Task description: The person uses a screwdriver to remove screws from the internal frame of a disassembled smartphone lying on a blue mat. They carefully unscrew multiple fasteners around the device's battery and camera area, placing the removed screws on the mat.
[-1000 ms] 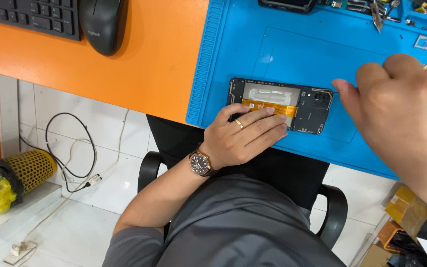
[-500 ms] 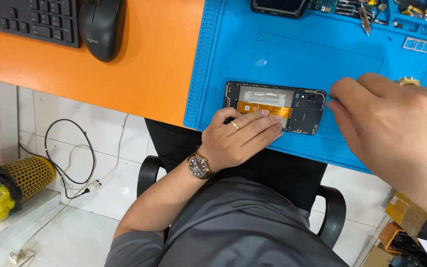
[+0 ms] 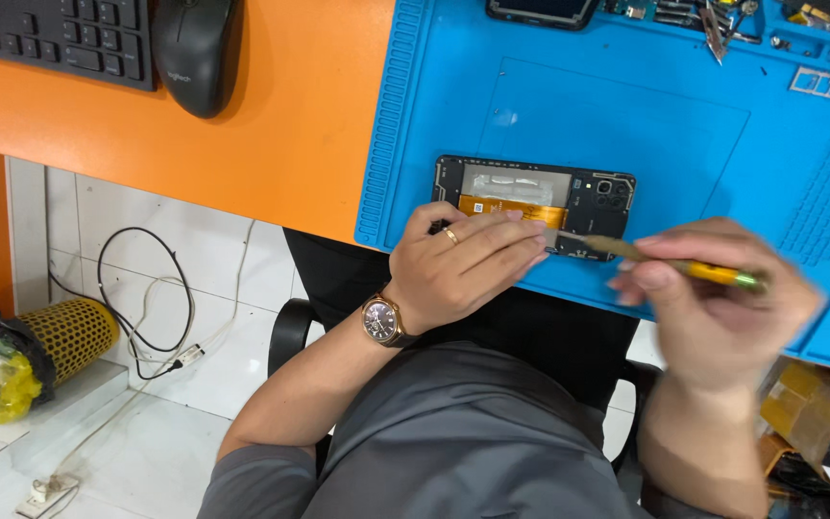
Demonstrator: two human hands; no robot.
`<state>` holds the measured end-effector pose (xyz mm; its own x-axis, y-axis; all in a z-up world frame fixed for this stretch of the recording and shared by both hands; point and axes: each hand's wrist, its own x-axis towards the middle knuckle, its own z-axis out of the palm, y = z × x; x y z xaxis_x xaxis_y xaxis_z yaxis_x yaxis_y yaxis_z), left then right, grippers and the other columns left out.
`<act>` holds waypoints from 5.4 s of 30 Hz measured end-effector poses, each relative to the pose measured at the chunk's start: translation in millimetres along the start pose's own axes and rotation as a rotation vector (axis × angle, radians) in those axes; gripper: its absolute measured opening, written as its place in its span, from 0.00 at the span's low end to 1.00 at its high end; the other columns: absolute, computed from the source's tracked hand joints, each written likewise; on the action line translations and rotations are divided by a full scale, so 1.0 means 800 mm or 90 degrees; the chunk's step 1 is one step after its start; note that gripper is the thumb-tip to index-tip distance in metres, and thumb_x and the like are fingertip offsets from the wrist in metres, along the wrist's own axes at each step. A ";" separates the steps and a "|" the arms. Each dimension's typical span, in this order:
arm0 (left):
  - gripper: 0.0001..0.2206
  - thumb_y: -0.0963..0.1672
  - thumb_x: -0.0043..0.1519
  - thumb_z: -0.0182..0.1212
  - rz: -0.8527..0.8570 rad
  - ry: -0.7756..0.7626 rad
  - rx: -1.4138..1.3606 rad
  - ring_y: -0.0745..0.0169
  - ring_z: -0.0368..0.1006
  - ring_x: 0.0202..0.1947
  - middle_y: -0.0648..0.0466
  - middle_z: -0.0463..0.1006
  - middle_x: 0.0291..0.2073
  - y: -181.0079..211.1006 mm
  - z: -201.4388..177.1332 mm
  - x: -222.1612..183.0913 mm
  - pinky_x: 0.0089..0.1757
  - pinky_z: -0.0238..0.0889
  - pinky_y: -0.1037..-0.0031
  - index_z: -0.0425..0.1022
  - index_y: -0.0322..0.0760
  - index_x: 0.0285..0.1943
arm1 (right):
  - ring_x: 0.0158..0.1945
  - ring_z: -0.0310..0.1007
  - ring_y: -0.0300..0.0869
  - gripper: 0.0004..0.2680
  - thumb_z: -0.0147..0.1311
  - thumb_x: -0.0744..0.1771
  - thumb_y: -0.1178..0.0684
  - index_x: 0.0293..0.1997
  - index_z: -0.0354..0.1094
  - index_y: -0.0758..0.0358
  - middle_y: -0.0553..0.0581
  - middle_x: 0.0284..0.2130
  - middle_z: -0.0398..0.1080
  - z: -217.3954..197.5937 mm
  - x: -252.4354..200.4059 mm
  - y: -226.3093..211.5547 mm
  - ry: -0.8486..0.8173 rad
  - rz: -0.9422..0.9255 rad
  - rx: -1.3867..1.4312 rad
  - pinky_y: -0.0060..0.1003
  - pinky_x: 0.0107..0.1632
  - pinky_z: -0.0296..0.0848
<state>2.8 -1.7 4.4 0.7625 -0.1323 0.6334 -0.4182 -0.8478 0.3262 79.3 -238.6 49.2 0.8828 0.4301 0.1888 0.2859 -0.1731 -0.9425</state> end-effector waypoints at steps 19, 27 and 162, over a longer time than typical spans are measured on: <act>0.06 0.44 0.68 0.72 -0.079 -0.002 -0.080 0.63 0.85 0.49 0.57 0.89 0.48 0.014 0.006 -0.004 0.53 0.67 0.69 0.86 0.44 0.51 | 0.37 0.84 0.73 0.06 0.56 0.69 0.64 0.43 0.67 0.83 0.84 0.38 0.79 0.050 -0.016 0.040 0.039 -0.177 0.074 0.58 0.37 0.84; 0.06 0.44 0.67 0.72 -0.077 0.001 -0.083 0.60 0.85 0.50 0.56 0.89 0.49 0.013 0.008 -0.006 0.55 0.70 0.67 0.87 0.43 0.50 | 0.41 0.84 0.72 0.06 0.56 0.70 0.62 0.44 0.69 0.79 0.82 0.39 0.78 0.057 -0.017 0.035 0.058 -0.186 0.057 0.57 0.40 0.84; 0.38 0.64 0.66 0.70 -0.150 -0.262 -0.015 0.51 0.71 0.60 0.54 0.73 0.67 -0.076 -0.053 -0.014 0.57 0.61 0.55 0.63 0.52 0.79 | 0.27 0.72 0.35 0.19 0.42 0.82 0.22 0.42 0.66 0.33 0.35 0.30 0.67 -0.014 0.114 -0.058 -0.436 -0.285 -1.175 0.32 0.26 0.63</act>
<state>-1.5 73.4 7.1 0.9681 -0.1344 0.2117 -0.2181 -0.8677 0.4467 150.6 -200.9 113.4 0.5227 0.8151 -0.2499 0.7587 -0.3109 0.5725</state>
